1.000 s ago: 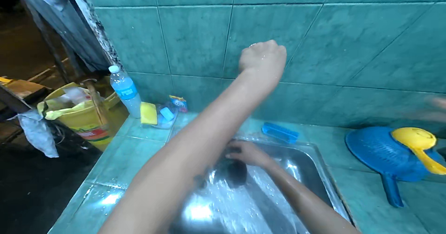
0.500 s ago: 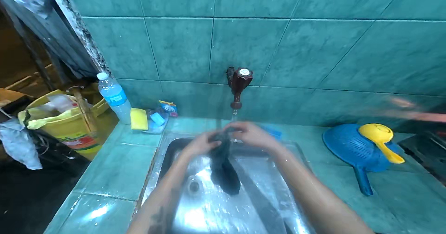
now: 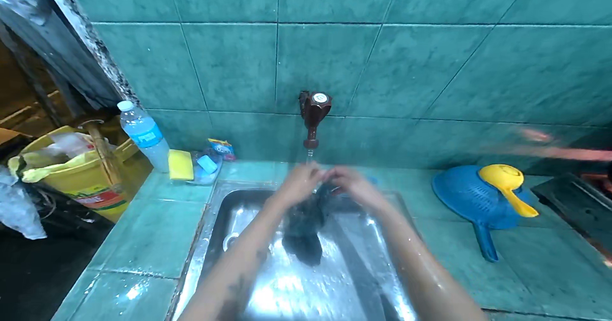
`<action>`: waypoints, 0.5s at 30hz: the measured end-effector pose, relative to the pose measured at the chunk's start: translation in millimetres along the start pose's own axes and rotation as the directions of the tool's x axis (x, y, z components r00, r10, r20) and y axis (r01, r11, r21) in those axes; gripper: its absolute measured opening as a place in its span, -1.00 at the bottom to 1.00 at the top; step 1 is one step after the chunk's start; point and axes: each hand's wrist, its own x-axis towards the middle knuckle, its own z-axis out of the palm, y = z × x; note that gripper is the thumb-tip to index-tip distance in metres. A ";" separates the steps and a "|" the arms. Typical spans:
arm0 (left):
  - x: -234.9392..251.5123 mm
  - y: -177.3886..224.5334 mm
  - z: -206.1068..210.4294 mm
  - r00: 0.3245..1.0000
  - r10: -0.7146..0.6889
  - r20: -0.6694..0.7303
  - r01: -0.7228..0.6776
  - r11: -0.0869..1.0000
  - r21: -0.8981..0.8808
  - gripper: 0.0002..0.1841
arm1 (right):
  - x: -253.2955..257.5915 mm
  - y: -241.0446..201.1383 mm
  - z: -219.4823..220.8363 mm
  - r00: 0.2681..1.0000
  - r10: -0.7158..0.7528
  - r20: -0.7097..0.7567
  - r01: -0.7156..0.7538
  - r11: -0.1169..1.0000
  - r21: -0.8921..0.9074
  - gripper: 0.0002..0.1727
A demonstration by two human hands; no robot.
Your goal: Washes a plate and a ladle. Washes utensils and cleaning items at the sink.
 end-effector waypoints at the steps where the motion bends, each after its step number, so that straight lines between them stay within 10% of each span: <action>1: 1.6 -4.7 2.2 1.000 0.016 0.011 -0.015 0.997 -0.080 -0.58 | 0.4 -1.7 4.2 0.999 -0.037 -0.009 0.037 0.999 -0.008 -0.70; 11: -13.3 -57.2 7.0 0.995 0.103 0.017 -0.096 0.970 -0.222 -0.65 | -10.3 -31.1 -14.6 0.928 -0.240 -0.285 0.315 0.915 0.253 -0.70; 15: -13.2 -43.1 3.8 0.997 -0.008 -0.079 -0.005 0.987 -0.158 -0.64 | -11.4 -17.2 -19.0 0.983 -0.060 -0.174 0.028 0.983 -0.179 -0.72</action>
